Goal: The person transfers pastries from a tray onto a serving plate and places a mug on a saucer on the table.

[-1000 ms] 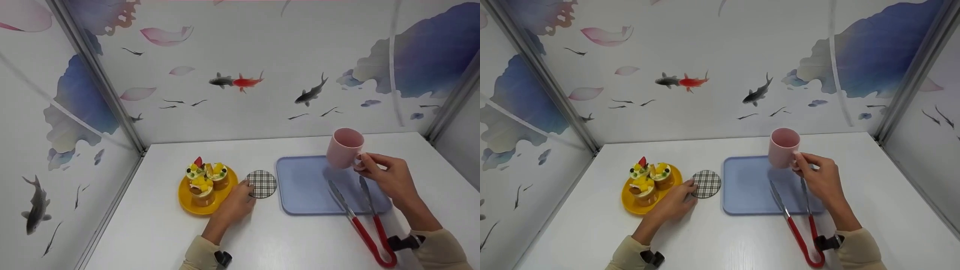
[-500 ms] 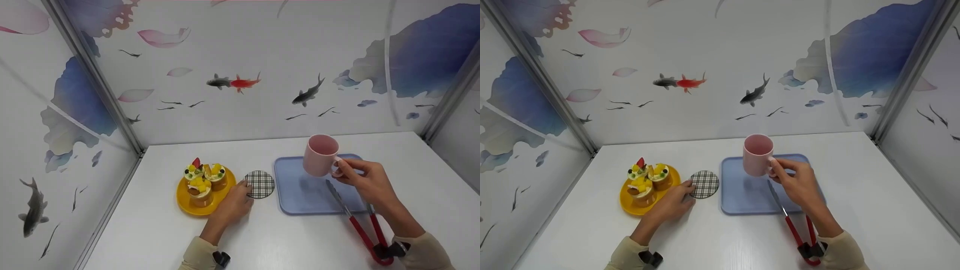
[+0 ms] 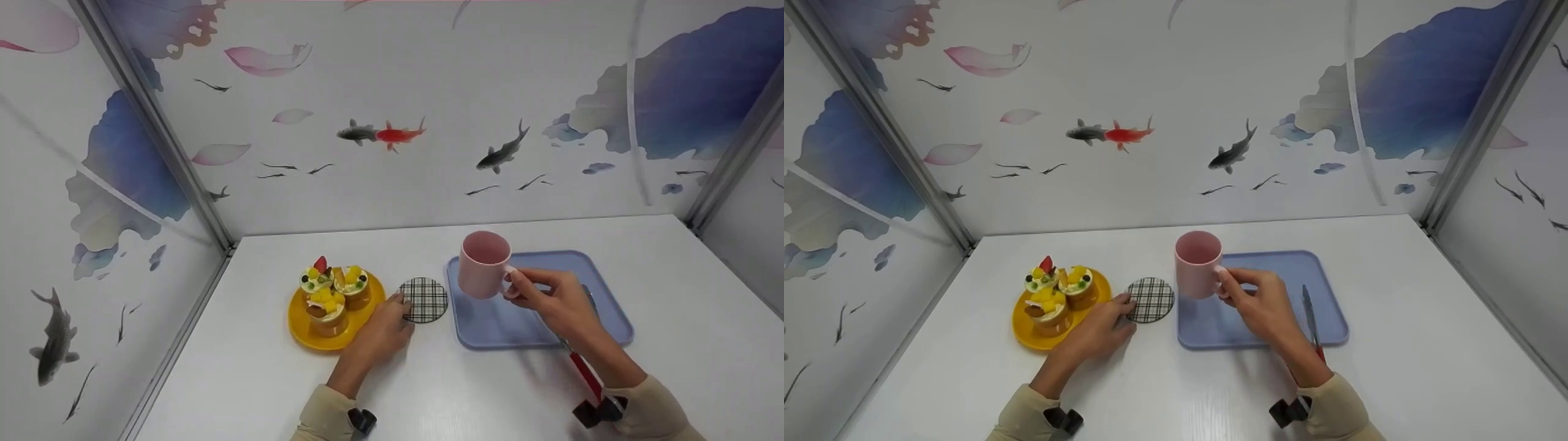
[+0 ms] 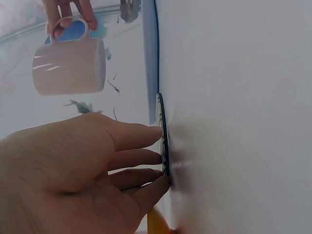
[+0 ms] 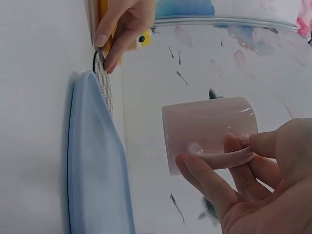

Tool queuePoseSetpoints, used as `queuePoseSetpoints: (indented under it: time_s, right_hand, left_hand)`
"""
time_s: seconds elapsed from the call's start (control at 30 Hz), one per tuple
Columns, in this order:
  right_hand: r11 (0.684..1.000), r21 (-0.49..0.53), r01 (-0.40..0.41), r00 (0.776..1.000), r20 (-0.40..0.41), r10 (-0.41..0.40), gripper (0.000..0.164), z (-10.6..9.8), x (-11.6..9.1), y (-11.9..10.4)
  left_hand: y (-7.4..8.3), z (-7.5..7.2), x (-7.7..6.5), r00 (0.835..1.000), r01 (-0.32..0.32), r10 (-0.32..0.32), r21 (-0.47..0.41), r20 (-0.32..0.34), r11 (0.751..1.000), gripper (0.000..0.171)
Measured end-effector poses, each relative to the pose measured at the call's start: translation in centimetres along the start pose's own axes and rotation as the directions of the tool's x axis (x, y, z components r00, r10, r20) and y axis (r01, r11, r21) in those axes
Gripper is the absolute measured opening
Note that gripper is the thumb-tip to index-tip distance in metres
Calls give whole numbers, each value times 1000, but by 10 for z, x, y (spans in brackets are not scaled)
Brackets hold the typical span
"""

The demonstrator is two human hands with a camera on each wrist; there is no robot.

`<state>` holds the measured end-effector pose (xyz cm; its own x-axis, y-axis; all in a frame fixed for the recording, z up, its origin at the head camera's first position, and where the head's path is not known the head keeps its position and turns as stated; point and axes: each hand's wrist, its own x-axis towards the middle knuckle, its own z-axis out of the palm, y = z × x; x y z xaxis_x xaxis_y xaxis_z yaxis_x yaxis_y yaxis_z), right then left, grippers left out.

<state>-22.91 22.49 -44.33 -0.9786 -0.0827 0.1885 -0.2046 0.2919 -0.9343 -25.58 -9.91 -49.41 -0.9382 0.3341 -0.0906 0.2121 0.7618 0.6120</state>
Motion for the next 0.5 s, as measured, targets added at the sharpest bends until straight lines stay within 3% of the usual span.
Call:
queuePoseSetpoints:
  time_s: [0.5]
  right_hand:
    - [993,116,11,998,66,-19,31,40,11,1]
  left_hand:
    - [3,0,2,1000,26,-26,-6,13,1000,52]
